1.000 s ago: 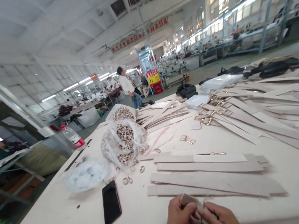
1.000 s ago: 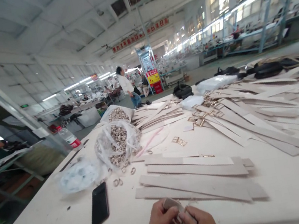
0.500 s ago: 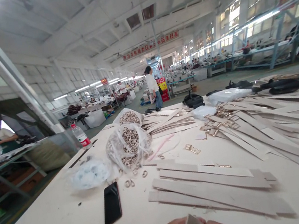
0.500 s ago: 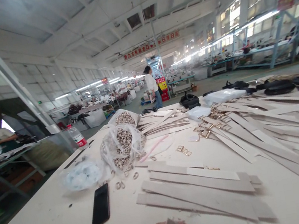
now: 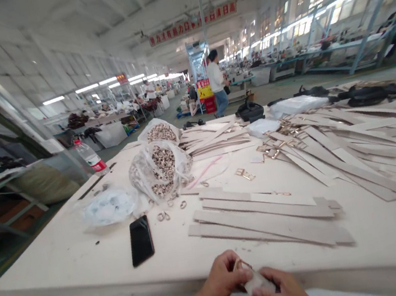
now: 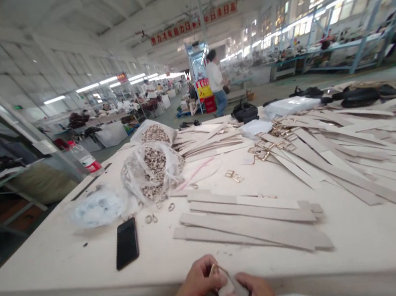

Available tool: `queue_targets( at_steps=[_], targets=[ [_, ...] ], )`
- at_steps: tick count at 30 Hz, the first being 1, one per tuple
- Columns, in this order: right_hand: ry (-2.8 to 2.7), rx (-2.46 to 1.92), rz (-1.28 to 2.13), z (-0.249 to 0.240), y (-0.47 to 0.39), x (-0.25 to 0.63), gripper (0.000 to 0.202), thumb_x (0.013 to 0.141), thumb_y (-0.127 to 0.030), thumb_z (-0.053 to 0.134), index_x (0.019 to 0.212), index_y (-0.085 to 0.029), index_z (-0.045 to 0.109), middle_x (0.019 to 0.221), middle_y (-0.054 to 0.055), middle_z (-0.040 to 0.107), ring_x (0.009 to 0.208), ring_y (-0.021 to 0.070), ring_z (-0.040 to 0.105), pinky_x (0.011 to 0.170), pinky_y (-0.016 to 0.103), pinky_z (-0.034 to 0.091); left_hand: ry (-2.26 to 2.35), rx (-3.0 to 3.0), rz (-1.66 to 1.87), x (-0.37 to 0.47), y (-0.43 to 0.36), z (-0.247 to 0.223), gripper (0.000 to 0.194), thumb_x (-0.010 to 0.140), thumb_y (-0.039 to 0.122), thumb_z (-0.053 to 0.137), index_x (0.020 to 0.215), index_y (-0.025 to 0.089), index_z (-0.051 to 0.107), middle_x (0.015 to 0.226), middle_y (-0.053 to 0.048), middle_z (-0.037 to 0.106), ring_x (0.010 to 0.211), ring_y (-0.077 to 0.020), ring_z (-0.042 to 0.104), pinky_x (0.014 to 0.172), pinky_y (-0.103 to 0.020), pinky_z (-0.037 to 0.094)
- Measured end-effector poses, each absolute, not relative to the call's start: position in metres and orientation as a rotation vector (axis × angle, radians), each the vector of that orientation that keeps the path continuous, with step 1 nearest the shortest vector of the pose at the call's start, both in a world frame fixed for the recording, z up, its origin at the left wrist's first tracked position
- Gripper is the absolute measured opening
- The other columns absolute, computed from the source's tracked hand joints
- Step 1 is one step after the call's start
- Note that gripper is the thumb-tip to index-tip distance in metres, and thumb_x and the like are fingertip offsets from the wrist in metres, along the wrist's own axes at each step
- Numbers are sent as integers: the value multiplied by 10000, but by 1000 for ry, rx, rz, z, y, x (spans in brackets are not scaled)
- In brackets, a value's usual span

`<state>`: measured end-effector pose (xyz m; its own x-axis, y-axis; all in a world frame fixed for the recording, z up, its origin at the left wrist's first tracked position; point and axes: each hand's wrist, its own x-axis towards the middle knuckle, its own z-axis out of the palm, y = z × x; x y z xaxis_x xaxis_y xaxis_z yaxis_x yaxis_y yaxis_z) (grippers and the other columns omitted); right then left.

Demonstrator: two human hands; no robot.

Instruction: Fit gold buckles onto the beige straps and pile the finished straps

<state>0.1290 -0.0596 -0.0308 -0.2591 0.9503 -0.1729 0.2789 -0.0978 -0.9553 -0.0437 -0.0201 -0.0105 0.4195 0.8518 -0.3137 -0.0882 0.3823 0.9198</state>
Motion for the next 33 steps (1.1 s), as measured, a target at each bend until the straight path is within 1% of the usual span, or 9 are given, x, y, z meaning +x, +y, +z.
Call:
queue_targets(
  at_steps=[4,7,10,16,19,22,26,29,33],
  targets=[
    [-1617,-1355,1425,1,-60,127,343,772,-478,558,805,-148,644,649,3,534,614,139,490,560,228,378,958,996,789,-48,-20,0,342,563,315,784,704,139,526,589,55,518,484,-57,442,460,-176,369],
    [-1663,-1351,1524,21,-50,126,354,808,-474,503,748,-144,617,582,-13,491,510,116,477,482,213,369,955,879,697,-55,-16,6,327,559,322,778,752,116,613,608,26,568,488,-80,495,455,-194,407],
    [-1808,-1354,1547,50,-28,127,362,810,-474,501,656,-154,570,528,-24,464,449,103,461,428,196,354,933,906,694,-59,-10,19,274,599,314,753,725,83,677,576,-3,587,499,-88,508,474,-200,418],
    [-2243,-1410,1315,116,46,113,300,792,-420,543,650,-166,613,535,-1,576,471,119,535,442,193,365,883,1024,1002,-67,30,40,282,627,304,752,805,90,706,656,-32,632,585,-110,530,535,-218,444],
    [-2452,-1480,1066,106,90,92,247,774,-382,565,664,-180,656,568,10,634,531,139,571,494,212,371,976,1020,1119,-81,59,17,310,646,363,736,788,93,682,621,-13,603,567,-101,519,550,-222,442],
    [-2566,-1554,760,72,126,72,151,727,-311,627,786,-198,706,737,30,698,682,171,612,602,236,405,1110,1033,1119,-97,77,-18,333,649,393,721,778,93,655,553,16,553,493,-82,472,489,-202,393],
    [-2515,-1582,576,41,160,57,307,704,-298,659,1001,-223,683,890,23,705,799,168,626,684,226,430,1200,1129,1101,-105,81,-47,316,705,409,664,830,120,636,577,25,556,482,-85,460,463,-200,368],
    [-2477,-1608,497,36,183,42,224,794,-278,558,960,-216,695,904,24,712,829,158,628,713,219,433,1218,1196,1103,-103,78,-50,297,732,407,637,840,130,637,581,30,551,497,-88,463,485,-203,368],
    [-2513,-1623,415,32,207,-5,239,834,-206,481,918,-179,704,950,75,711,889,189,624,759,253,426,1211,1197,1092,-100,76,-49,288,741,402,629,856,137,636,575,34,540,506,-94,459,499,-206,365]
  ],
)
